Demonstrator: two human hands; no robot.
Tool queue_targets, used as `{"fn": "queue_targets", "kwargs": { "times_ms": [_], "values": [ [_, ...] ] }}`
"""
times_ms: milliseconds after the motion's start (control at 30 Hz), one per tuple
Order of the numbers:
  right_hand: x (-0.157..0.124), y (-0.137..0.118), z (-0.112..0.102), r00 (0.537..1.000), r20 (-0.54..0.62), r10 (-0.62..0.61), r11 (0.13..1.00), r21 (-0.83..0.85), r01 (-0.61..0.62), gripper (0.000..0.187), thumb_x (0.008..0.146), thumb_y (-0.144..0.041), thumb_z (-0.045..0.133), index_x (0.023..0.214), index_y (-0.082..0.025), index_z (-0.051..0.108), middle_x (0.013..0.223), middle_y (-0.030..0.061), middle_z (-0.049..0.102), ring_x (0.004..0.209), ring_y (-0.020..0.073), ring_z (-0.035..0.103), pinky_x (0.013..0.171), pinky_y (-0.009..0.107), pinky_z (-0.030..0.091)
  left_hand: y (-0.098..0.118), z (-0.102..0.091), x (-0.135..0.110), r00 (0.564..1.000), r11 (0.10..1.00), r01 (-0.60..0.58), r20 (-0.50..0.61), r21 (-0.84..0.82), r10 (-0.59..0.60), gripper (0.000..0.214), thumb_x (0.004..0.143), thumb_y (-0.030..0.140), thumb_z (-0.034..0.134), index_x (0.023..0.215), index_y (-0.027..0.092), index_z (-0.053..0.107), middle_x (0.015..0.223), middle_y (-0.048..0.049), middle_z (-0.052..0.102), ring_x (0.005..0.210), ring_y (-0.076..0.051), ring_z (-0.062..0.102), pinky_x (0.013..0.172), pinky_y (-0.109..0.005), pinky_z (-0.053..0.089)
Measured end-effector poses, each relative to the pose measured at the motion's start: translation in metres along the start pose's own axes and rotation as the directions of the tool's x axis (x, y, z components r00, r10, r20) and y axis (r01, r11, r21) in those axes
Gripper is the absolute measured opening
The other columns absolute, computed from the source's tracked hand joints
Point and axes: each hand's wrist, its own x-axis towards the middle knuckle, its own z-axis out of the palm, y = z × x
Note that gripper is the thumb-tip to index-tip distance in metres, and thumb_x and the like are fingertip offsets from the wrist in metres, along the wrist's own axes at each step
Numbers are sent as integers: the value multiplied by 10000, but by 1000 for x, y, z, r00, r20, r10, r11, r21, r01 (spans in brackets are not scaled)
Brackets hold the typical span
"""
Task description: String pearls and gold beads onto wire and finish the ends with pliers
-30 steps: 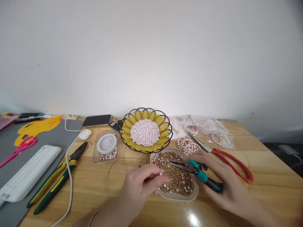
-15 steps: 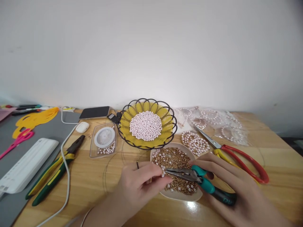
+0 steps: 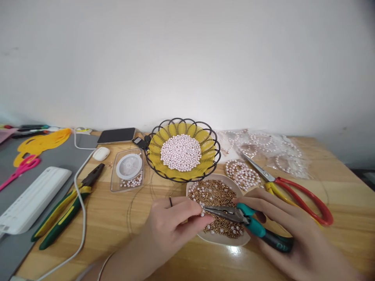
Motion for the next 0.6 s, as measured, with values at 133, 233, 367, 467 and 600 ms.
{"fn": "queue_targets", "kwargs": {
  "times_ms": [133,233,367,467,600],
  "values": [
    [3,-3,-3,1000,12,-22,999,28,21,587,875,-225,600,1446,-341,538,1143,114,744,987,328,771,736,420,657,0,1,-2,1000,1000,-1,-7,-1,1,353,1082,316,554,750,199,572,561,65,491,474,-86,410,451,-198,340],
    [6,-5,-4,999,16,-30,998,47,29,617,870,-213,594,1465,-356,512,1111,97,743,978,325,771,705,407,658,-1,1,-2,1000,1000,-1,-10,-10,1,324,1075,306,571,770,198,569,578,71,491,484,-80,412,460,-190,343],
    [9,-6,-4,999,28,-41,998,41,40,608,881,-195,578,1462,-359,503,1073,84,733,983,313,768,674,377,656,-1,1,-1,1000,1000,-10,-6,-6,10,338,1082,301,562,761,197,548,578,78,479,490,-74,409,465,-191,338],
    [9,-7,-4,999,30,-44,999,32,43,604,892,-205,575,1471,-357,492,1088,83,729,996,308,765,684,377,659,0,0,0,1000,1000,-20,-3,-6,20,347,1088,307,550,759,194,548,575,77,491,488,-72,415,467,-193,340],
    [8,-7,-5,999,22,-47,999,15,47,605,899,-207,571,1479,-359,494,1107,85,736,1015,316,761,696,382,661,1,-1,1,1000,1000,-19,-6,-12,19,353,1088,308,549,755,190,548,576,77,494,492,-69,416,476,-180,351]
  ]
}}
